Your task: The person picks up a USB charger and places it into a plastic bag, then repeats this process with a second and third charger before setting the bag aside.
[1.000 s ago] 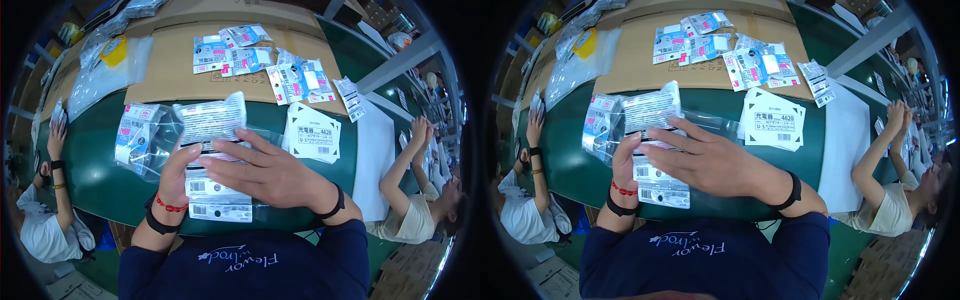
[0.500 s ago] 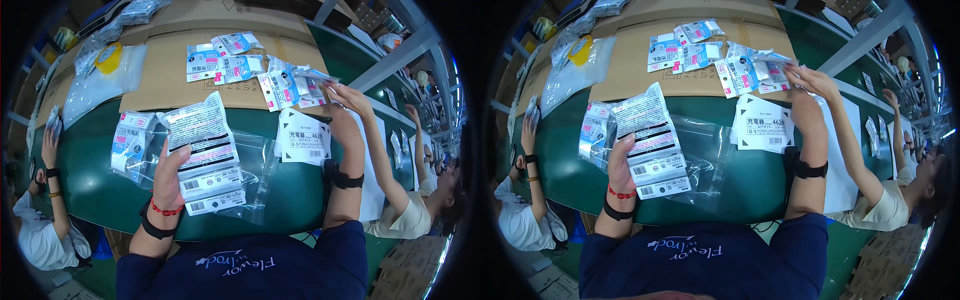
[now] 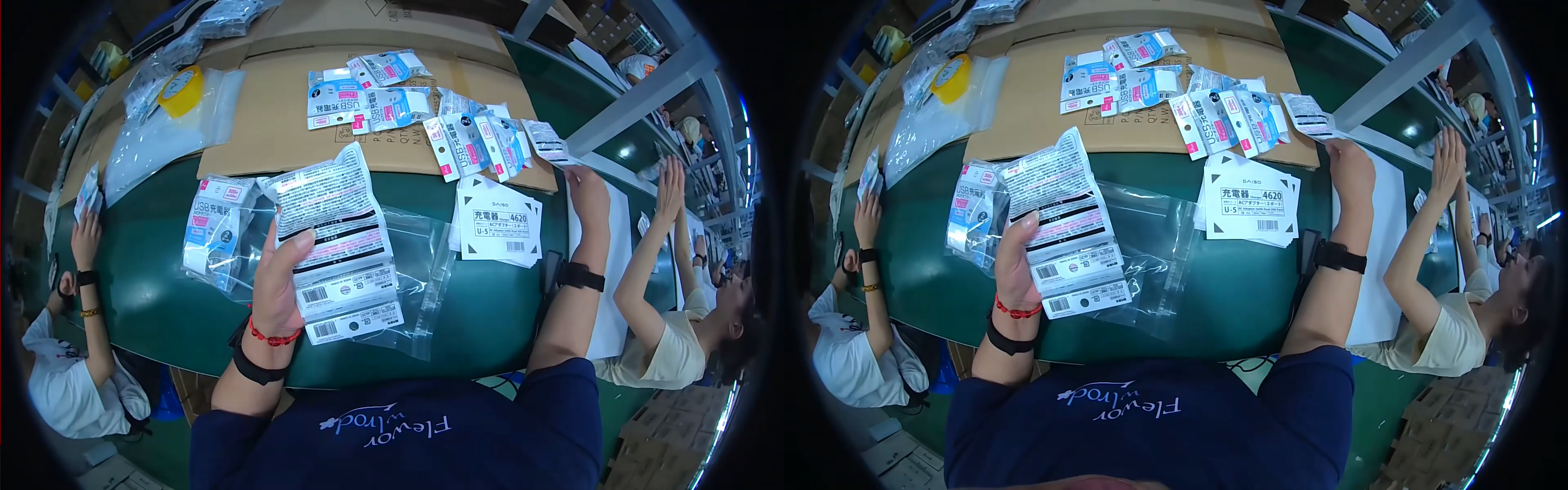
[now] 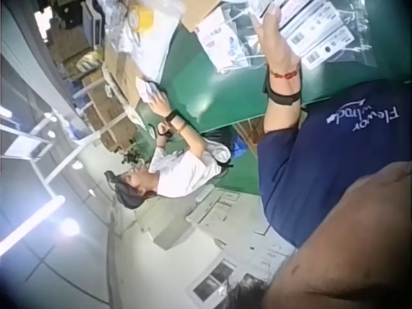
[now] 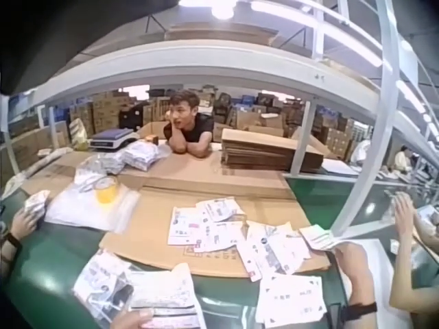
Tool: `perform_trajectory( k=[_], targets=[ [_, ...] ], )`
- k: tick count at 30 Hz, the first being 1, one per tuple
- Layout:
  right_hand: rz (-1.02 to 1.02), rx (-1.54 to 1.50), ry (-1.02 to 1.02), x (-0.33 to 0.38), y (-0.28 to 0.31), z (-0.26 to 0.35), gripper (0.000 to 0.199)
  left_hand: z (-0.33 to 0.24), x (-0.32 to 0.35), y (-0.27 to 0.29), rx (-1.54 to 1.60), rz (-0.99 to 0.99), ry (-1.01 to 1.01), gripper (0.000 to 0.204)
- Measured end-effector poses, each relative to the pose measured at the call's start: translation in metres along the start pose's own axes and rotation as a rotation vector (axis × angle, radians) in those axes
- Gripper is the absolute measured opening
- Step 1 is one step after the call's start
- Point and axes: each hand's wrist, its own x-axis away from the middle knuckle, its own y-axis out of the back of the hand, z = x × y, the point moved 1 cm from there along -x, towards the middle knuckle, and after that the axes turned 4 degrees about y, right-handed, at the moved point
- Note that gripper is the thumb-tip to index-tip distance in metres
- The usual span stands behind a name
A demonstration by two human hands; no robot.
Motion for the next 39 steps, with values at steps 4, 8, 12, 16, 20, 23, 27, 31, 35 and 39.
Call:
perform_trajectory(
  k=[4, 8, 12, 16, 20, 23, 27, 31, 35, 39],
  targets=[
    [-0.451, 0.022, 0.113, 0.001, 0.020, 0.001, 0.015, 0.001, -0.003, -0.001, 0.011, -0.015, -0.001, 0.046],
    [-0.896, -0.061, 0.456, 0.016, 0.066, 0.036, 0.013, -0.005, 0.000, 0.001, 0.009, -0.024, -0.023, 0.047],
    [-0.748, -0.268, 0.523, 0.074, 0.119, 0.077, 0.012, -0.003, -0.004, -0.002, -0.017, -0.029, -0.069, 0.048],
    [-0.696, -0.568, 0.853, 0.109, 0.130, 0.100, 0.016, -0.001, -0.002, -0.004, -0.032, 0.015, -0.085, 0.053],
    [-0.391, -0.865, 0.987, 0.134, 0.117, 0.152, 0.024, 0.005, -0.005, -0.007, -0.044, 0.045, -0.040, 0.059],
    [-0.205, -0.944, 1.107, 0.144, 0.093, 0.188, 0.030, 0.014, 0.000, -0.003, 0.181, 0.287, -0.044, 0.065],
    [-0.206, -0.923, 1.051, 0.148, 0.067, 0.207, 0.020, 0.022, 0.004, -0.007, 0.022, 0.313, -0.040, 0.070],
    [-0.222, -0.917, 1.016, 0.149, 0.053, 0.204, 0.036, 0.015, 0.007, -0.018, -0.457, 0.308, -0.112, 0.071],
    [-0.346, -0.875, 1.007, 0.141, 0.053, 0.204, 0.053, 0.020, 0.010, -0.017, -0.383, 0.088, -0.018, 0.068],
    [-0.039, -1.371, 0.727, 0.131, 0.047, 0.210, 0.054, 0.010, 0.011, -0.018, -0.117, 0.039, -0.046, 0.066]
  ],
)
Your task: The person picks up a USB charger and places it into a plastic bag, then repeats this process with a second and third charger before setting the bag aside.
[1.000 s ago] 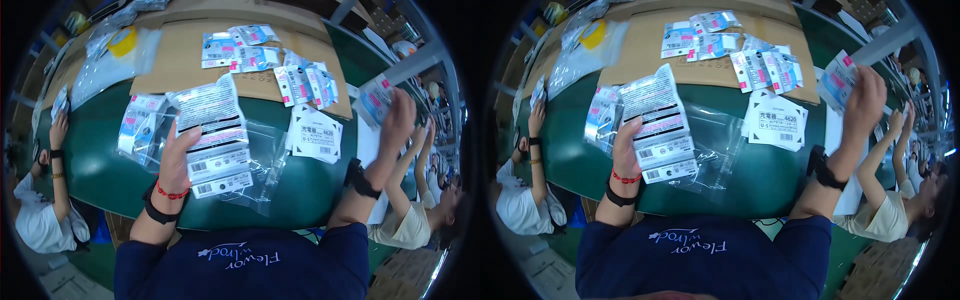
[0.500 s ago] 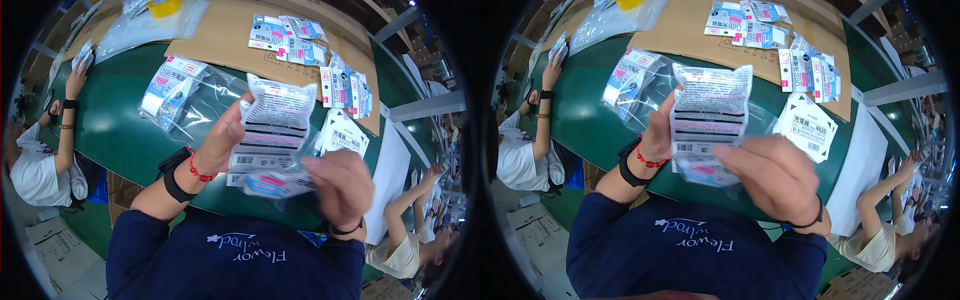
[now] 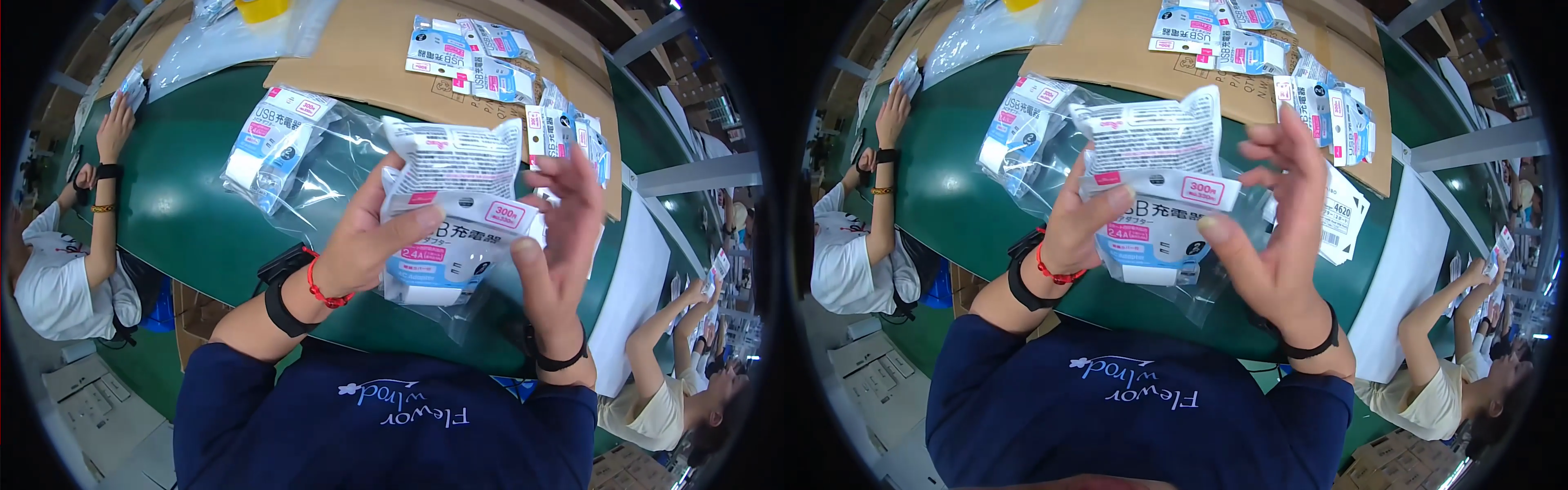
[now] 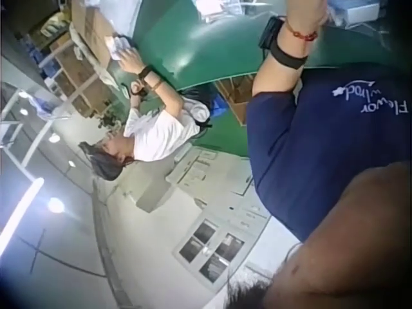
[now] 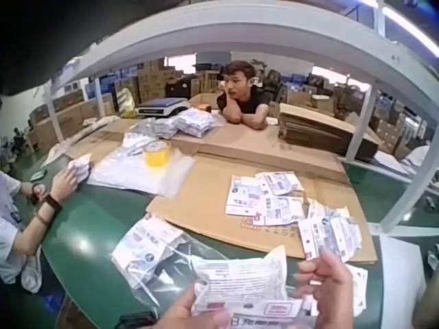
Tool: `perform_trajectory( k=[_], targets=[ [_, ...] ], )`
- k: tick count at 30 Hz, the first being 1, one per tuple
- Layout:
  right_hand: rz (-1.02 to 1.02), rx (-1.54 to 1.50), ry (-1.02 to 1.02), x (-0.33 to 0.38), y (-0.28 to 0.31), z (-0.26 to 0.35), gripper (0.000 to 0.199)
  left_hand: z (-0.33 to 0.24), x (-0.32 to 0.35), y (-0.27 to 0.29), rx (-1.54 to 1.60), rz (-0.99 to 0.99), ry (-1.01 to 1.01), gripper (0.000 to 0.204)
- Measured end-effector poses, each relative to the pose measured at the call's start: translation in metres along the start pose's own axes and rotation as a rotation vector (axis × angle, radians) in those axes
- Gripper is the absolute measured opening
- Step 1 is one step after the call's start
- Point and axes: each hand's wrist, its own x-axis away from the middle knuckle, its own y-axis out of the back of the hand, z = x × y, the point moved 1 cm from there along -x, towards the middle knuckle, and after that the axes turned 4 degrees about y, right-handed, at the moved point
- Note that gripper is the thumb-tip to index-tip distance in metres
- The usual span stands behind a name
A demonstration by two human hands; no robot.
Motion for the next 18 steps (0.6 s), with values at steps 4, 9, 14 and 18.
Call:
perform_trajectory(
  k=[4, 9, 14, 18],
  targets=[
    [0.122, -0.611, -0.606, 0.015, -0.014, -0.006, 0.042, 0.003, 0.001, 0.002, 0.038, -0.002, -0.012, 0.066],
    [0.141, -0.634, -0.647, 0.020, -0.012, -0.011, 0.038, 0.005, -0.003, 0.004, -0.149, 0.098, -0.129, 0.062],
    [-0.238, -0.414, -0.565, 0.020, 0.044, -0.007, 0.034, -0.016, -0.002, -0.006, -0.851, 0.021, -0.355, 0.037],
    [-0.270, -0.272, -0.629, 0.026, 0.083, 0.000, 0.036, 0.000, 0.011, -0.010, -1.462, 0.092, -0.043, 0.017]
  ],
)
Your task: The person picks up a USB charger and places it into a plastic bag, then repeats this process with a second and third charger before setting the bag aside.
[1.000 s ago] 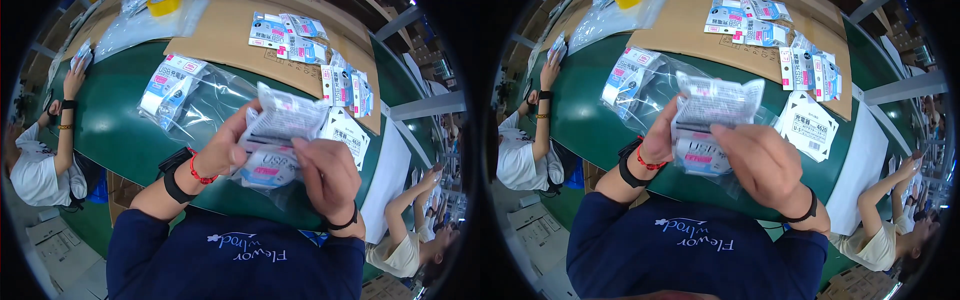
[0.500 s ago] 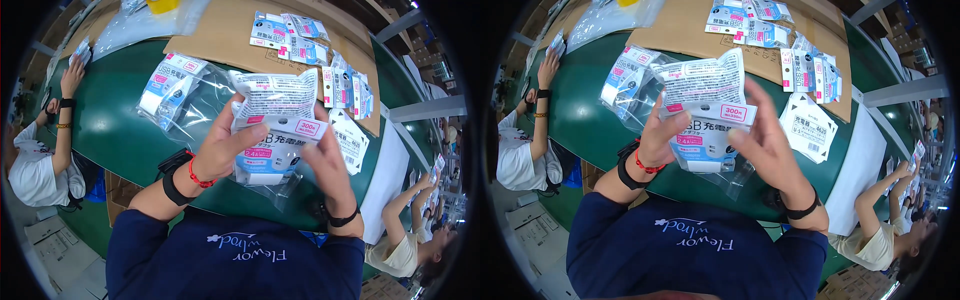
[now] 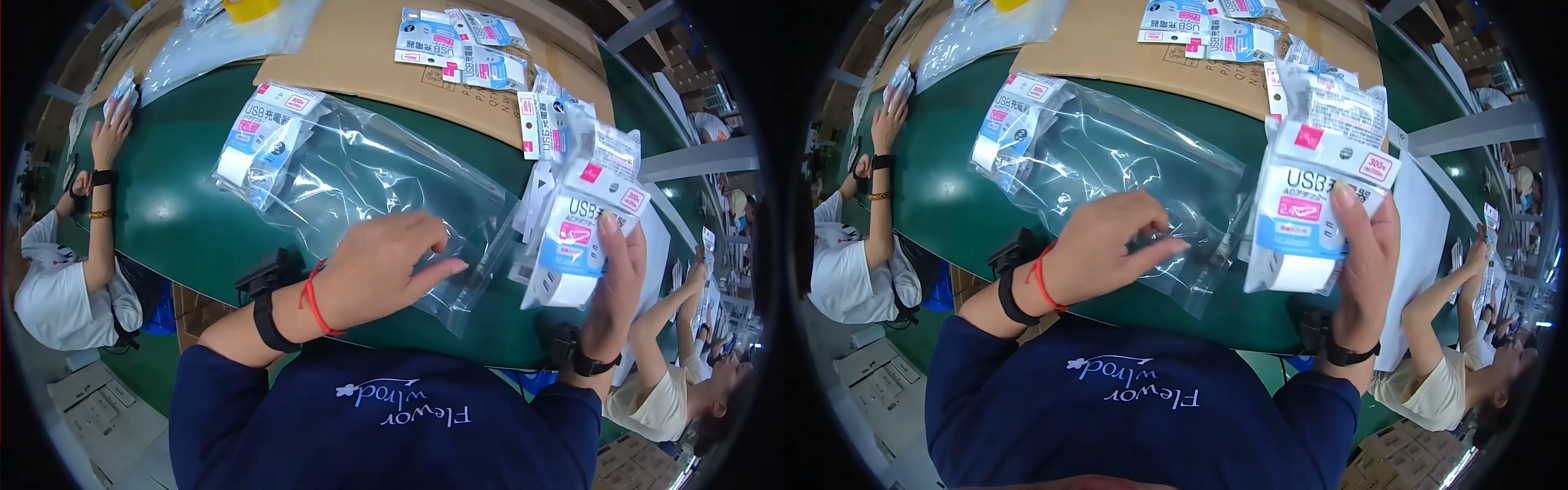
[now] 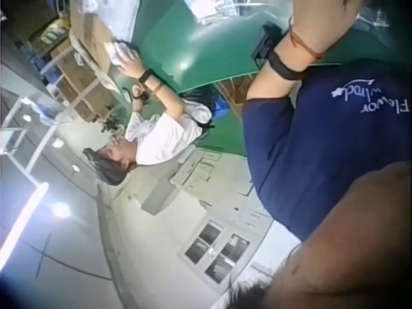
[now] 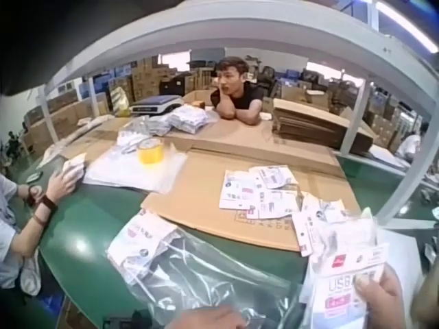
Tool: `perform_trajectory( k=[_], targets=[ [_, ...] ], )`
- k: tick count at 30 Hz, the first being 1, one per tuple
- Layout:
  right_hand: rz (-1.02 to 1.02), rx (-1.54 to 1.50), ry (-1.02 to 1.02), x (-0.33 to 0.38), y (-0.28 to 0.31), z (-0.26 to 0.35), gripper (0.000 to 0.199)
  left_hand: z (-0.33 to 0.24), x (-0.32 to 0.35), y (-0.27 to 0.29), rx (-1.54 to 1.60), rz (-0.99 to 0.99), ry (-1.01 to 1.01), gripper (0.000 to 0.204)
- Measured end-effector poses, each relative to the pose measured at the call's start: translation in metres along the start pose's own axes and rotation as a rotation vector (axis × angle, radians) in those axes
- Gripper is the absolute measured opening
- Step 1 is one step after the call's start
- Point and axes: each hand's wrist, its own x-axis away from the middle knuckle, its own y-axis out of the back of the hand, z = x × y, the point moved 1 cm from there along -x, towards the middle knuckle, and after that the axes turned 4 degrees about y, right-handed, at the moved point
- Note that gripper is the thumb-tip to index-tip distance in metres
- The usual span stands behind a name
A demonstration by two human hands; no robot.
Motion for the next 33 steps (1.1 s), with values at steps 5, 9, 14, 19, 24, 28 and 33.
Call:
perform_trajectory(
  k=[5, 9, 14, 19, 24, 28, 33],
  targets=[
    [0.229, 0.209, -0.183, 0.010, 0.029, -0.001, 0.039, 0.021, 0.001, -0.039, -0.298, -0.070, -0.140, 0.014],
    [0.546, 0.430, -0.278, 0.017, 0.031, -0.003, 0.041, 0.012, 0.003, -0.031, -0.206, -0.136, -0.136, 0.012],
    [0.848, 0.502, -0.370, 0.007, 0.013, -0.016, 0.040, 0.002, 0.010, -0.027, -0.068, -0.225, -0.243, 0.013],
    [0.697, 0.401, -0.520, -0.001, -0.008, -0.041, 0.039, -0.002, 0.014, -0.031, -0.073, -0.265, -0.298, 0.014],
    [0.819, 0.349, -0.534, -0.007, -0.034, -0.049, 0.038, -0.006, 0.019, -0.030, -0.080, -0.295, -0.323, 0.015],
    [0.926, 0.352, -0.491, -0.017, -0.042, -0.063, 0.038, -0.011, 0.026, -0.023, -0.004, -0.233, -0.343, 0.018],
    [0.855, 0.292, -0.400, -0.022, -0.049, -0.055, 0.038, 0.000, 0.054, -0.014, 0.413, 0.238, -0.001, 0.016]
  ],
)
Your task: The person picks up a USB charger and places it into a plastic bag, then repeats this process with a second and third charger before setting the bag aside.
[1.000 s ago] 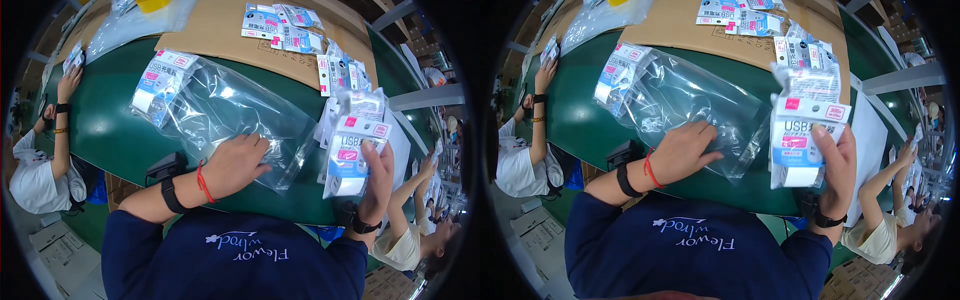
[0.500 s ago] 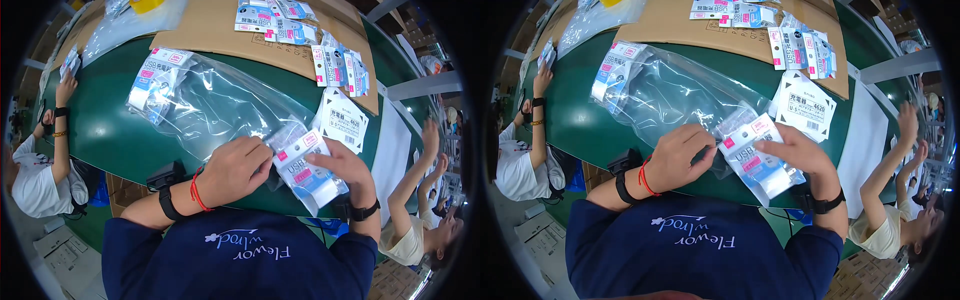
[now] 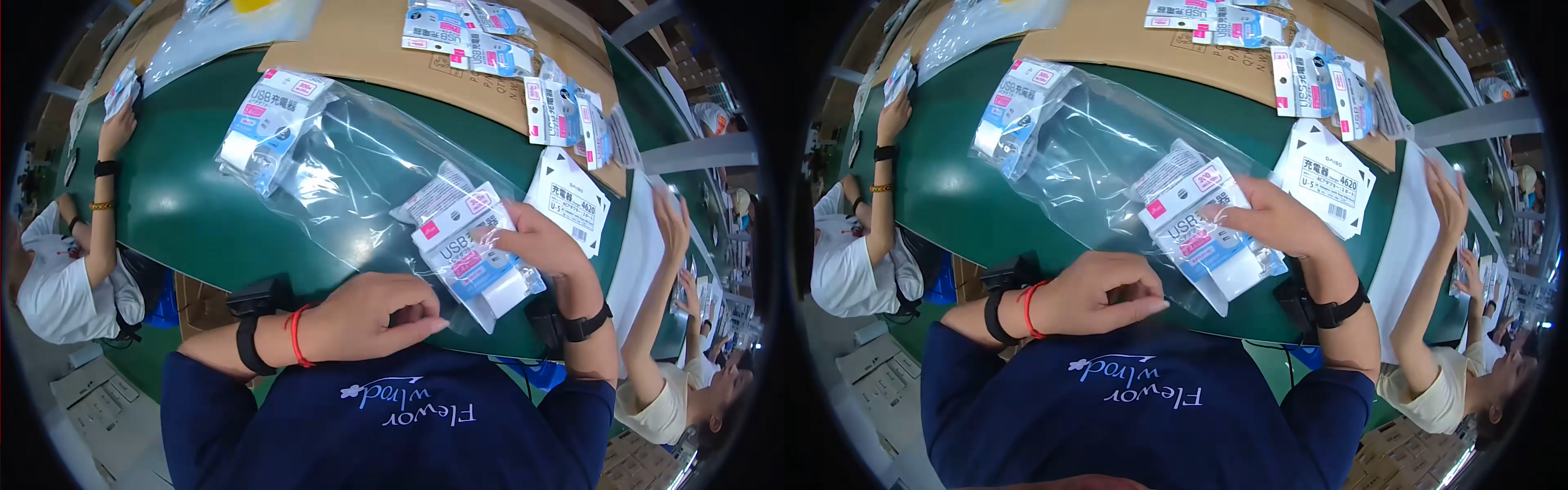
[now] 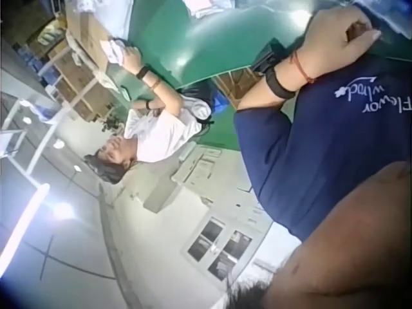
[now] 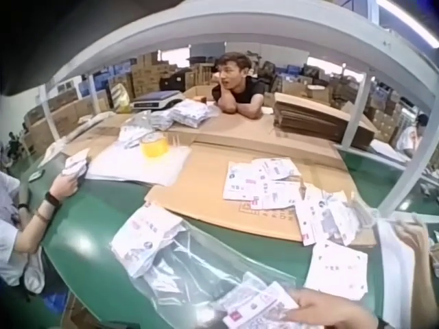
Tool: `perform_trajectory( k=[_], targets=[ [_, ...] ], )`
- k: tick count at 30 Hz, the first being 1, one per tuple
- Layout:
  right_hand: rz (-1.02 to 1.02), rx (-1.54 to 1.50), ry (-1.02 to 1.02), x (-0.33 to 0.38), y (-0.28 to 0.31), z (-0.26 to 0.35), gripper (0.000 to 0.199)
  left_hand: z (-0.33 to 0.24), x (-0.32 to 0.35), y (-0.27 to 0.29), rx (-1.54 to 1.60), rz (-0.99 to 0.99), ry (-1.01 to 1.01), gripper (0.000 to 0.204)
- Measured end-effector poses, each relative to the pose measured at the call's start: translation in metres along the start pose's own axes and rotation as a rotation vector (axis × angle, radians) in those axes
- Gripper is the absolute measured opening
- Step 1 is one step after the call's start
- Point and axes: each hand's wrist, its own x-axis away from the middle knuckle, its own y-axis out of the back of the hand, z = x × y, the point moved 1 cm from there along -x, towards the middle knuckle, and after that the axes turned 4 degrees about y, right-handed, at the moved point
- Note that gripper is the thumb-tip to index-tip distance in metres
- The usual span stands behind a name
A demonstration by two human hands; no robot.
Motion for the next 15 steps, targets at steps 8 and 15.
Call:
perform_trajectory(
  k=[8, 15],
  targets=[
    [-0.068, -0.050, 0.002, -0.027, -0.010, 0.003, 0.041, 0.016, 0.002, -0.026, 0.898, 0.448, 0.840, 0.039],
    [-0.002, -0.112, -0.031, -0.044, -0.019, 0.003, 0.040, 0.016, -0.018, -0.046, 1.001, 0.361, 0.803, 0.042]
  ],
)
